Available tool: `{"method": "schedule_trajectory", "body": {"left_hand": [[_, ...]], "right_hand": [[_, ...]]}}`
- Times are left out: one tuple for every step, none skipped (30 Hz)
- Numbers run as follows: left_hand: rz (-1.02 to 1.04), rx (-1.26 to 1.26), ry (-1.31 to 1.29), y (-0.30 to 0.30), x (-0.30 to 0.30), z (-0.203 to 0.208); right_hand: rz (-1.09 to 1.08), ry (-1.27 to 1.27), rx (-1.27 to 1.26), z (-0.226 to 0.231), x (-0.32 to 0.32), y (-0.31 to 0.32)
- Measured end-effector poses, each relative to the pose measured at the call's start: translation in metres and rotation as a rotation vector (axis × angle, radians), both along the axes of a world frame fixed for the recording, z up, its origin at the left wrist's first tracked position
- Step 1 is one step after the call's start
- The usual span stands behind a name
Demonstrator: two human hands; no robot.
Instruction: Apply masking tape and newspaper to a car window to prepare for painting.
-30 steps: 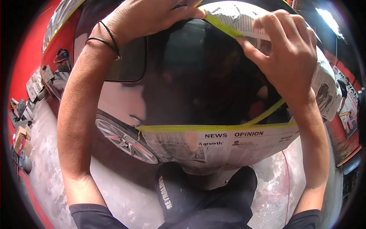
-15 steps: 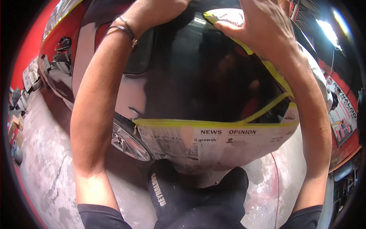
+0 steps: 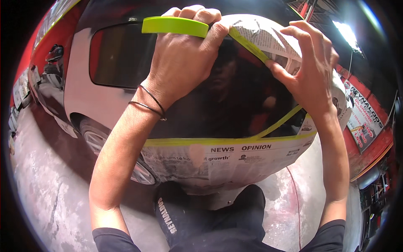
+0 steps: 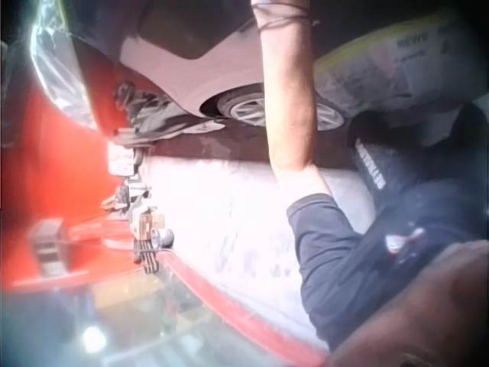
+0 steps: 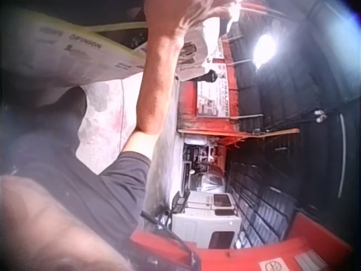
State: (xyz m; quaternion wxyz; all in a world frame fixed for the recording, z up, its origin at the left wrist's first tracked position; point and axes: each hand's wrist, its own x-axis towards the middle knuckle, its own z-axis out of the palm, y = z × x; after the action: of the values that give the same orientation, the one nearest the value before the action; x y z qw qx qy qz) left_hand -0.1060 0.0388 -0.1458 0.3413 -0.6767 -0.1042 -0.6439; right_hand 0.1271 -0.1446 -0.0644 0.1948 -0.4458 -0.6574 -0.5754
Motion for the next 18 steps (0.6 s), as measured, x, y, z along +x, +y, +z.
{"method": "schedule_trajectory", "body": {"left_hand": [[0.005,0.018,-0.015,0.001,0.003,-0.001],[0.020,0.024,-0.001,0.001,0.006,-0.002],[-0.002,0.023,-0.035,-0.001,0.008,-0.005],[-0.014,0.018,-0.035,-0.001,0.008,-0.007],[-0.033,0.005,-0.044,-0.003,0.009,-0.009],[-0.025,0.038,-0.043,-0.004,0.010,-0.009],[-0.017,0.044,-0.023,-0.007,0.010,-0.011],[-0.002,0.010,0.031,-0.010,0.012,-0.011],[0.007,0.023,0.078,-0.016,0.014,-0.011],[0.004,0.002,0.078,-0.022,0.018,-0.009],[-0.073,-0.049,0.083,-0.031,0.021,-0.007],[-0.130,-0.072,0.112,-0.043,0.022,-0.006],[-0.189,-0.119,0.125,-0.057,0.024,-0.006],[-0.479,-0.236,0.311,-0.079,0.032,-0.013],[-0.773,-0.379,0.483,-0.105,0.040,-0.022],[-0.966,-0.412,0.553,-0.131,0.044,-0.032],[-1.114,-0.426,0.688,-0.151,0.045,-0.042],[-1.257,-0.533,0.656,-0.172,0.045,-0.052]], "right_hand": [[-0.002,0.015,-0.001,-0.001,0.000,0.004],[0.003,0.029,-0.002,-0.003,0.001,0.007],[-0.001,0.046,0.003,-0.005,0.002,0.010],[-0.003,0.042,0.030,-0.009,0.002,0.010],[0.024,0.034,0.053,-0.012,0.003,0.008],[0.045,0.015,0.076,-0.015,0.004,0.006],[0.058,0.019,0.087,-0.018,0.005,0.002],[0.105,0.020,0.109,-0.024,0.005,-0.006],[0.138,0.040,0.111,-0.028,0.007,-0.014],[0.168,0.062,0.113,-0.032,0.008,-0.024],[0.220,0.055,0.125,-0.037,0.009,-0.033],[0.208,0.056,0.130,-0.042,0.011,-0.042],[0.201,0.142,0.045,-0.048,0.012,-0.052],[0.253,0.187,-0.016,-0.051,0.015,-0.057],[0.230,0.269,-0.080,-0.057,0.017,-0.064],[0.257,0.361,-0.264,-0.067,0.017,-0.074],[0.380,0.410,-0.483,-0.078,0.017,-0.082],[0.546,0.523,-0.691,-0.092,0.018,-0.089]]}}
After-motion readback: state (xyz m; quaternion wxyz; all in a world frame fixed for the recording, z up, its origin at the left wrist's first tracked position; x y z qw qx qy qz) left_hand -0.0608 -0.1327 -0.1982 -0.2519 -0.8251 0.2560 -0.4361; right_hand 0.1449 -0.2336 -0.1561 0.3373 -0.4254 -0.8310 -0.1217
